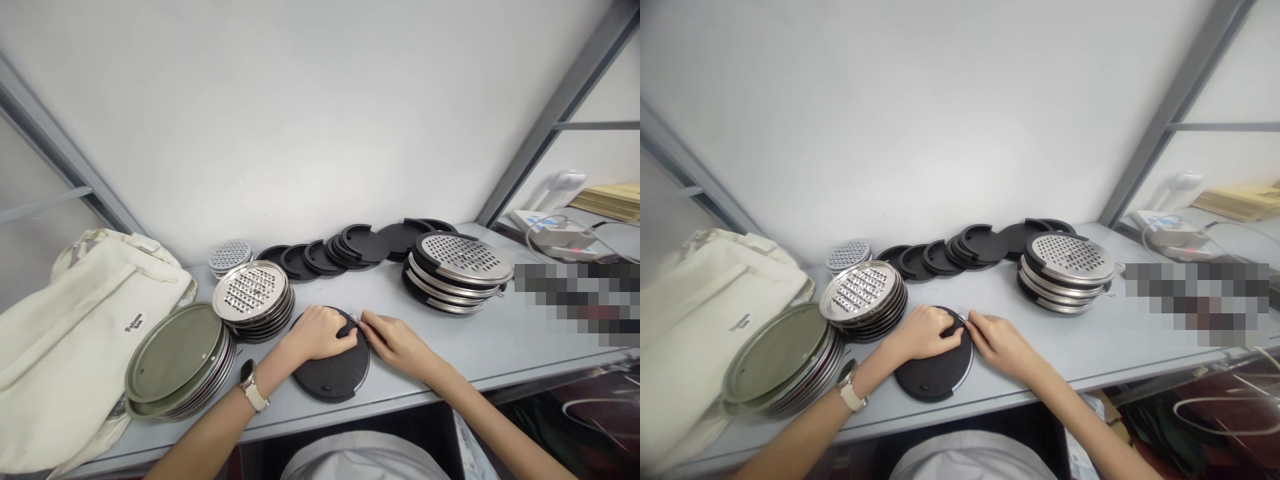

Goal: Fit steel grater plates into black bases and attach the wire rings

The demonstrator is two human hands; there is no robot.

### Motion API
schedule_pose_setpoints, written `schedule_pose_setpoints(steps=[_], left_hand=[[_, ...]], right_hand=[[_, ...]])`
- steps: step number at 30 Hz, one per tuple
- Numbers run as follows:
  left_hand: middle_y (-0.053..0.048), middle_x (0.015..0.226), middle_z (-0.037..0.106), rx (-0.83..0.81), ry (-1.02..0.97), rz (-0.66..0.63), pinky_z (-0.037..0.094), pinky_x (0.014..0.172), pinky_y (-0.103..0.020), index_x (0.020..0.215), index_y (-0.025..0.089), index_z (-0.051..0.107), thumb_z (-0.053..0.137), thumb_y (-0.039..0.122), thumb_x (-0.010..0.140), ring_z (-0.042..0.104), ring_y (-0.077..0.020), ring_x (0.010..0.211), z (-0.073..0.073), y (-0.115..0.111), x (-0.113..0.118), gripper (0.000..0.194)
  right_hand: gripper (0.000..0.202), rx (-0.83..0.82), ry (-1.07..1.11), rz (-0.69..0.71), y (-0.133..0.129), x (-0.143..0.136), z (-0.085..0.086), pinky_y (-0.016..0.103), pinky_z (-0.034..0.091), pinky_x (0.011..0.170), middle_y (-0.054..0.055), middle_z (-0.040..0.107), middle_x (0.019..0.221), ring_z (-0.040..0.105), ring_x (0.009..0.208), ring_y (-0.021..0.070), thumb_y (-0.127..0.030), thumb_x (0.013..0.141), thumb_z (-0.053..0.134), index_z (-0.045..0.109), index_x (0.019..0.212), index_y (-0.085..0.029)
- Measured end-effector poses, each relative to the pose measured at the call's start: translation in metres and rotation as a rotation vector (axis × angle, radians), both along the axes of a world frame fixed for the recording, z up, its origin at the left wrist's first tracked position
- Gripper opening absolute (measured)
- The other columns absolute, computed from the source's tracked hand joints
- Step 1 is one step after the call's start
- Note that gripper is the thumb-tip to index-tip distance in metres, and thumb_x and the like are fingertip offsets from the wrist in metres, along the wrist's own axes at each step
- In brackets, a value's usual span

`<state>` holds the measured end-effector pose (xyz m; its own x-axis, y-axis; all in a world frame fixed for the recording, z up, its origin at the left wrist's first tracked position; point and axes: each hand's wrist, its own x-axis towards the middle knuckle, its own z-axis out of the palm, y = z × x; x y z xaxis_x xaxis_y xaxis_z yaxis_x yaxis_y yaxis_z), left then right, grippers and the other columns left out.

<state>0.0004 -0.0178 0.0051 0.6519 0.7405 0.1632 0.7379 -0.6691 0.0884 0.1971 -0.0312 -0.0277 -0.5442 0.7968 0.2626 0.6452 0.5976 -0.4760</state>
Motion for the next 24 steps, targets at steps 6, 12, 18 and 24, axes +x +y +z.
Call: schedule_pose_setpoints(steps=[6,12,18,24], left_hand=[[-0.007,0.074,0.069,-0.029,0.008,0.014,0.043,0.063,-0.028,0.069,0.016,0.064,0.048,0.038,0.087,0.065,-0.02,0.068,0.001,0.0,0.0,0.033],[-0.005,0.073,0.067,-0.037,0.004,0.093,0.042,0.059,-0.028,0.096,0.017,0.055,0.049,0.041,0.086,0.065,-0.0232,0.066,0.005,-0.003,0.002,0.026],[-0.002,0.08,0.068,-0.029,0.001,-0.026,0.041,0.06,-0.027,0.113,0.021,0.045,0.046,0.033,0.089,0.067,-0.023,0.074,0.011,-0.006,0.001,0.027],[-0.001,0.077,0.066,-0.025,0.028,-0.042,0.041,0.059,-0.026,0.1,0.022,0.049,0.045,0.032,0.089,0.066,-0.0213,0.071,0.012,-0.006,0.002,0.016]], right_hand=[[0.021,0.031,-0.019,-0.006,0.001,0.0,-0.001,0.025,0.033,0.055,-0.001,0.053,0.064,0.049,0.054,0.0152,-0.024,0.098,0.031,0.043,0.081,-0.022],[0.021,0.018,-0.036,0.006,0.0,0.0,0.0,0.025,0.034,0.055,-0.001,0.053,0.064,0.049,0.054,0.0148,-0.024,0.098,0.03,0.042,0.082,-0.022],[0.021,-0.007,0.002,0.013,0.001,0.001,0.0,0.026,0.038,0.058,0.003,0.059,0.071,0.054,0.059,0.0156,-0.025,0.098,0.031,0.049,0.09,-0.019],[0.021,-0.012,0.023,0.02,0.001,0.001,-0.001,0.026,0.038,0.058,0.003,0.058,0.069,0.054,0.059,0.0158,-0.025,0.098,0.031,0.049,0.088,-0.02]])
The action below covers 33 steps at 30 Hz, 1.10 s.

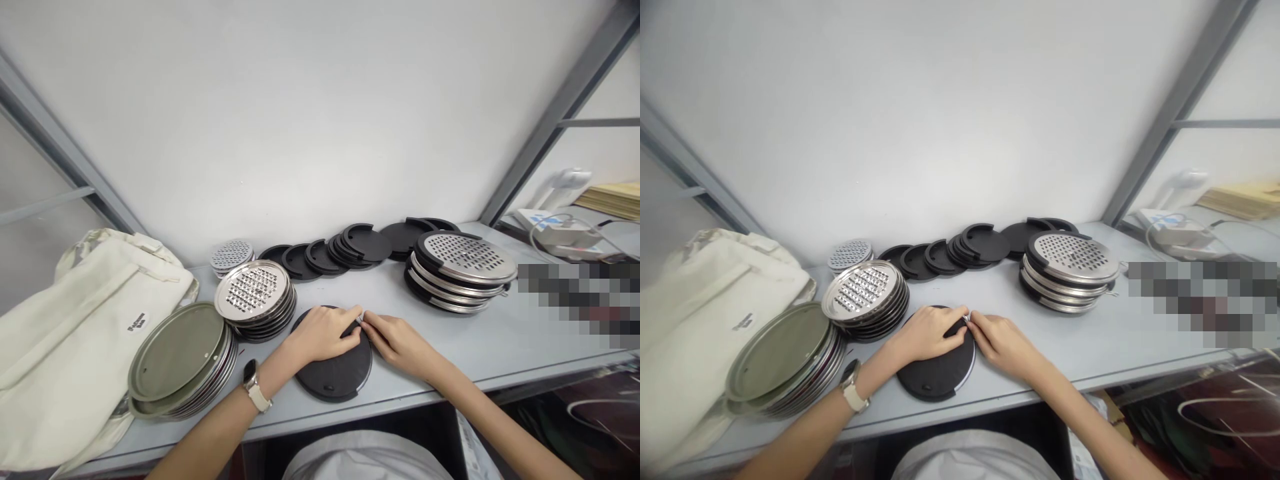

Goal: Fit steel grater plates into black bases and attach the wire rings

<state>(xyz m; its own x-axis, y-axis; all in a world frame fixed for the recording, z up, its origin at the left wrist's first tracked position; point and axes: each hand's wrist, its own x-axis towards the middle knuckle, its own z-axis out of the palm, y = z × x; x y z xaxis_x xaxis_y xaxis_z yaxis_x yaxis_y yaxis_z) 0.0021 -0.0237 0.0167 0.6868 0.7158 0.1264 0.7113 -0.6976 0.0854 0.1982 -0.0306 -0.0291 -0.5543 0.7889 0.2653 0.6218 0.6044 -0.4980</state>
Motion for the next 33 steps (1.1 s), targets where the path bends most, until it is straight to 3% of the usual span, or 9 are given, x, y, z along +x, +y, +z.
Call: schedule_pose_setpoints(steps=[10,21,33], left_hand=[[-0.003,0.078,0.067,-0.037,-0.007,0.033,0.043,0.062,-0.027,0.1,0.021,0.049,0.046,0.033,0.089,0.066,-0.022,0.073,-0.0013,0.0007,0.0004,0.016],[-0.004,0.088,0.07,-0.067,-0.072,0.006,0.046,0.068,-0.029,0.11,0.021,0.055,0.047,0.031,0.089,0.067,-0.0223,0.078,-0.0026,0.0011,-0.0013,0.025],[-0.003,0.088,0.07,-0.057,-0.093,-0.027,0.044,0.066,-0.027,0.111,0.021,0.055,0.048,0.033,0.09,0.066,-0.0212,0.077,-0.0031,0.0027,-0.0021,0.025]], right_hand=[[0.022,0.002,0.006,-0.014,-0.0005,0.0007,-0.0004,0.025,0.034,0.054,-0.001,0.051,0.063,0.048,0.053,0.0142,-0.028,0.099,0.031,0.042,0.08,-0.022],[0.02,-0.062,0.08,0.011,-0.0016,-0.0002,0.0047,0.024,0.038,0.056,0.001,0.059,0.069,0.054,0.057,0.0146,-0.029,0.098,0.034,0.045,0.082,-0.022],[0.018,-0.075,0.086,0.044,-0.0033,0.0007,0.0029,0.023,0.032,0.053,-0.002,0.053,0.064,0.045,0.053,0.0119,-0.029,0.096,0.037,0.043,0.08,-0.021]])
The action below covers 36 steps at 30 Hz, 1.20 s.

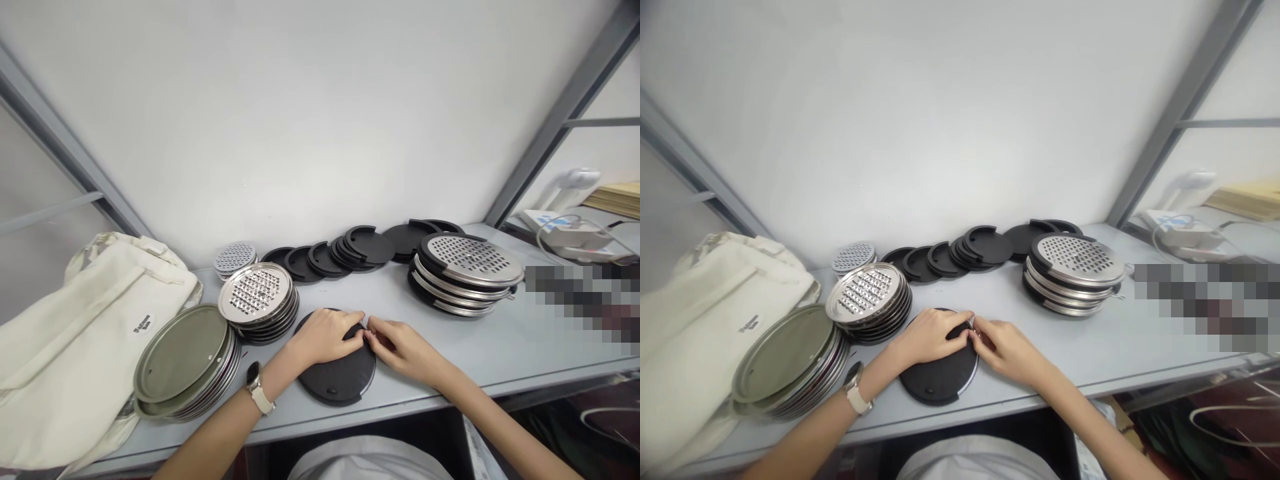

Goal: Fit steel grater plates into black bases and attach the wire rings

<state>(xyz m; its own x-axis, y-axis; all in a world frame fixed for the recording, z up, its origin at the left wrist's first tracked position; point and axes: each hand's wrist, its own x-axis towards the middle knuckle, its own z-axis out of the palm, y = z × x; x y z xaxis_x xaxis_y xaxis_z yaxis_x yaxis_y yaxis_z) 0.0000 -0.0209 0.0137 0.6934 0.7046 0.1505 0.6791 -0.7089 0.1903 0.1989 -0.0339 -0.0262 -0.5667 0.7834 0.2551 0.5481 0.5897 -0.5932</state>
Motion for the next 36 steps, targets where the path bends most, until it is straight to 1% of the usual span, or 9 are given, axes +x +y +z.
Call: schedule_pose_setpoints(steps=[5,8,11,17,20,25,30,32,36], left_hand=[[-0.002,0.088,0.07,0.015,0.013,-0.017,0.044,0.065,-0.027,0.104,0.021,0.058,0.049,0.03,0.09,0.066,-0.0202,0.077,0.0002,-0.0001,0.0,0.02],[-0.002,0.088,0.07,0.02,0.026,-0.034,0.044,0.065,-0.027,0.1,0.021,0.059,0.047,0.029,0.09,0.066,-0.0198,0.076,0.0007,-0.0005,0.0,0.017],[-0.002,0.086,0.07,0.024,0.03,-0.015,0.044,0.064,-0.028,0.104,0.021,0.057,0.047,0.03,0.09,0.066,-0.021,0.075,0.001,-0.0011,0.0004,0.02],[-0.004,0.083,0.07,0.043,0.061,0.039,0.046,0.062,-0.031,0.108,0.019,0.051,0.044,0.036,0.091,0.067,-0.0252,0.074,0.0002,-0.0019,0.0013,0.025],[-0.005,0.081,0.07,0.053,0.066,0.051,0.047,0.061,-0.032,0.116,0.019,0.047,0.043,0.037,0.091,0.068,-0.0262,0.072,-0.0002,-0.0023,0.0013,0.031],[-0.006,0.081,0.07,0.056,0.067,0.055,0.048,0.061,-0.032,0.123,0.018,0.042,0.043,0.037,0.091,0.068,-0.0267,0.072,-0.0007,-0.0024,0.0016,0.037],[-0.007,0.08,0.069,0.049,0.082,0.064,0.048,0.061,-0.032,0.121,0.017,0.043,0.042,0.037,0.091,0.068,-0.0264,0.071,-0.0011,-0.0024,0.0022,0.036],[-0.006,0.079,0.069,0.046,0.082,0.067,0.048,0.062,-0.032,0.121,0.017,0.042,0.043,0.037,0.09,0.068,-0.0264,0.071,-0.0014,-0.0024,0.0022,0.037],[-0.006,0.078,0.069,0.043,0.072,0.06,0.048,0.062,-0.032,0.125,0.017,0.039,0.044,0.035,0.089,0.068,-0.0266,0.073,-0.002,-0.0019,0.0021,0.04]], right_hand=[[0.023,0.008,-0.033,0.018,0.0008,0.0002,0.0015,0.024,0.032,0.054,-0.002,0.05,0.062,0.043,0.052,0.0115,-0.029,0.096,0.037,0.044,0.075,-0.021],[0.021,0.012,-0.045,0.017,0.001,-0.0006,0.0022,0.024,0.032,0.054,-0.002,0.053,0.063,0.044,0.053,0.0119,-0.027,0.096,0.037,0.046,0.077,-0.02],[0.019,0.013,-0.057,-0.005,0.0008,-0.001,0.0015,0.024,0.033,0.055,0.0,0.056,0.066,0.047,0.055,0.0126,-0.026,0.096,0.036,0.048,0.083,-0.02],[0.023,0.023,-0.078,-0.04,0.002,-0.0004,-0.0022,0.024,0.034,0.055,0.0,0.055,0.066,0.049,0.054,0.0131,-0.027,0.098,0.031,0.046,0.082,-0.02],[0.023,0.021,-0.082,-0.043,0.0032,-0.0003,-0.0036,0.025,0.034,0.056,-0.001,0.054,0.066,0.049,0.054,0.0139,-0.028,0.099,0.028,0.045,0.084,-0.021],[0.021,-0.011,-0.047,-0.066,0.0043,-0.001,-0.0052,0.025,0.032,0.055,-0.003,0.048,0.062,0.047,0.052,0.0143,-0.029,0.099,0.028,0.04,0.084,-0.023],[0.021,-0.05,0.039,-0.136,0.0041,-0.0018,-0.0045,0.024,0.03,0.053,-0.006,0.04,0.059,0.044,0.049,0.0134,-0.032,0.099,0.028,0.036,0.081,-0.023],[0.021,-0.049,0.036,-0.118,0.0038,-0.0014,-0.004,0.024,0.031,0.054,-0.005,0.042,0.061,0.045,0.051,0.0132,-0.031,0.099,0.029,0.038,0.082,-0.023],[0.022,-0.029,-0.031,-0.027,0.0032,0.0001,-0.0027,0.024,0.033,0.058,-0.002,0.051,0.067,0.048,0.057,0.0134,-0.028,0.099,0.03,0.043,0.084,-0.022]])
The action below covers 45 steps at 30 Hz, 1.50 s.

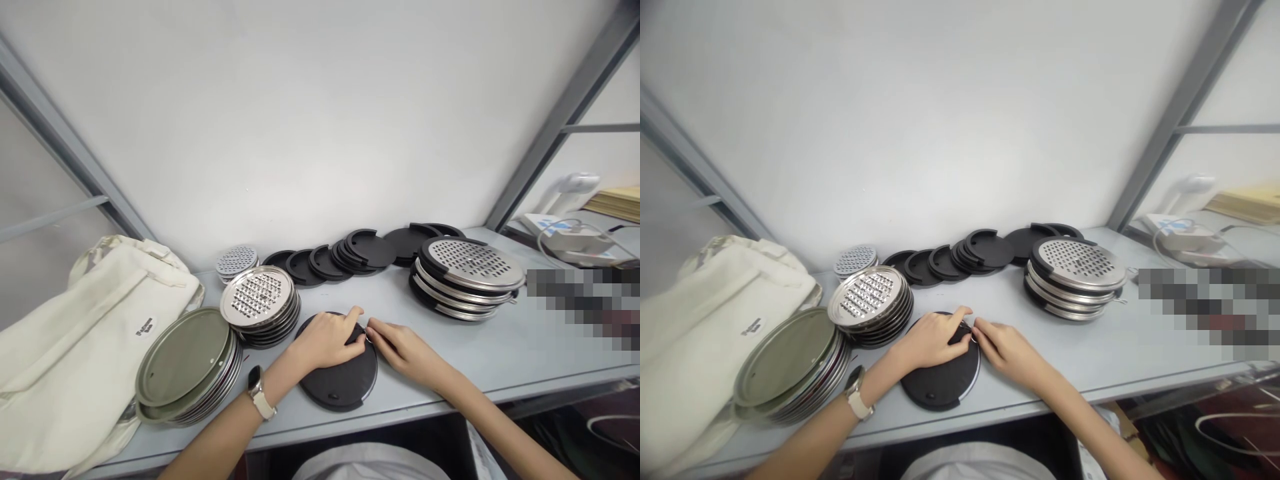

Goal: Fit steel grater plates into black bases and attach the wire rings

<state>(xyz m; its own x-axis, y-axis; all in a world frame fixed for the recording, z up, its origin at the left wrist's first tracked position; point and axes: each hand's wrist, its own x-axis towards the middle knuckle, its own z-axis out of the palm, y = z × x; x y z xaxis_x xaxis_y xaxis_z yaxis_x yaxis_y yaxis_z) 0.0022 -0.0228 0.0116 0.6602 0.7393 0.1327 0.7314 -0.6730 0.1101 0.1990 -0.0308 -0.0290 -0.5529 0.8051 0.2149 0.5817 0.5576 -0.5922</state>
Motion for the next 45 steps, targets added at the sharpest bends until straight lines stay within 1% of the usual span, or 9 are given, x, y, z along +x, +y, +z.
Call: schedule_pose_setpoints(steps=[5,11,14,20,26,32,36,41,45], left_hand=[[-0.004,0.075,0.067,-0.002,-0.01,-0.012,0.046,0.06,-0.03,0.115,0.018,0.042,0.045,0.034,0.089,0.067,-0.0253,0.07,0.0009,0.001,-0.0005,0.031],[-0.002,0.075,0.066,0.017,0.013,-0.027,0.042,0.057,-0.028,0.099,0.02,0.045,0.045,0.033,0.089,0.066,-0.0228,0.068,0.0029,0.0003,-0.0012,0.016],[-0.001,0.074,0.066,0.021,0.022,-0.026,0.041,0.057,-0.027,0.095,0.021,0.045,0.045,0.033,0.09,0.066,-0.022,0.067,0.0038,0.0,-0.001,0.014],[-0.001,0.079,0.067,0.016,-0.004,-0.034,0.043,0.059,-0.027,0.096,0.021,0.049,0.046,0.034,0.09,0.066,-0.0217,0.071,0.0025,0.0011,-0.0008,0.015],[-0.003,0.085,0.069,-0.009,-0.034,-0.022,0.046,0.064,-0.03,0.1,0.02,0.054,0.046,0.034,0.09,0.067,-0.0234,0.075,-0.0001,0.0014,-0.0011,0.019],[-0.004,0.088,0.07,-0.034,-0.058,-0.025,0.047,0.067,-0.031,0.106,0.02,0.056,0.046,0.033,0.09,0.067,-0.0238,0.078,0.0016,0.0004,-0.0015,0.023],[-0.004,0.088,0.07,-0.044,-0.06,-0.019,0.048,0.067,-0.03,0.107,0.02,0.056,0.047,0.033,0.09,0.067,-0.0233,0.078,0.002,0.0002,-0.0016,0.023],[-0.004,0.089,0.07,-0.043,-0.059,-0.03,0.047,0.068,-0.03,0.107,0.02,0.056,0.046,0.032,0.09,0.067,-0.0228,0.078,0.0023,-0.0001,-0.001,0.022],[-0.004,0.088,0.069,-0.031,-0.052,-0.032,0.047,0.068,-0.03,0.106,0.02,0.054,0.045,0.032,0.091,0.067,-0.0223,0.077,0.003,-0.0003,-0.0008,0.021]], right_hand=[[0.025,0.01,-0.037,0.042,-0.0003,0.0005,0.0018,0.024,0.034,0.061,0.0,0.056,0.071,0.049,0.061,0.0133,-0.028,0.098,0.032,0.047,0.081,-0.02],[0.025,0.021,-0.039,0.04,-0.0006,-0.0001,0.0022,0.024,0.033,0.059,0.001,0.056,0.07,0.047,0.059,0.0127,-0.028,0.098,0.033,0.048,0.08,-0.019],[0.026,0.027,-0.046,0.042,-0.001,-0.0006,0.003,0.024,0.032,0.058,0.001,0.055,0.069,0.046,0.058,0.0125,-0.028,0.097,0.033,0.048,0.079,-0.019],[0.028,0.031,-0.031,0.03,-0.0017,-0.0012,0.0027,0.024,0.03,0.055,-0.001,0.051,0.064,0.041,0.054,0.0112,-0.029,0.097,0.035,0.046,0.074,-0.019],[0.027,0.043,0.002,0.001,-0.0018,-0.0007,0.0034,0.023,0.03,0.054,-0.003,0.048,0.061,0.041,0.053,0.0108,-0.028,0.096,0.035,0.045,0.072,-0.02],[0.027,0.041,-0.015,0.019,-0.0019,0.0007,0.0018,0.024,0.032,0.055,-0.001,0.052,0.063,0.043,0.054,0.0113,-0.029,0.097,0.035,0.049,0.076,-0.019],[0.027,0.047,-0.033,0.018,-0.0018,0.0005,0.0011,0.024,0.032,0.055,-0.002,0.052,0.063,0.043,0.054,0.0114,-0.029,0.097,0.035,0.048,0.075,-0.019],[0.019,0.043,-0.005,0.018,-0.0019,-0.0007,0.0046,0.024,0.034,0.056,-0.001,0.055,0.068,0.046,0.056,0.012,-0.027,0.096,0.036,0.047,0.082,-0.02],[0.017,0.035,0.001,0.014,-0.0032,-0.0011,0.0068,0.024,0.036,0.057,0.0,0.056,0.069,0.048,0.056,0.0127,-0.024,0.096,0.033,0.046,0.086,-0.021]])
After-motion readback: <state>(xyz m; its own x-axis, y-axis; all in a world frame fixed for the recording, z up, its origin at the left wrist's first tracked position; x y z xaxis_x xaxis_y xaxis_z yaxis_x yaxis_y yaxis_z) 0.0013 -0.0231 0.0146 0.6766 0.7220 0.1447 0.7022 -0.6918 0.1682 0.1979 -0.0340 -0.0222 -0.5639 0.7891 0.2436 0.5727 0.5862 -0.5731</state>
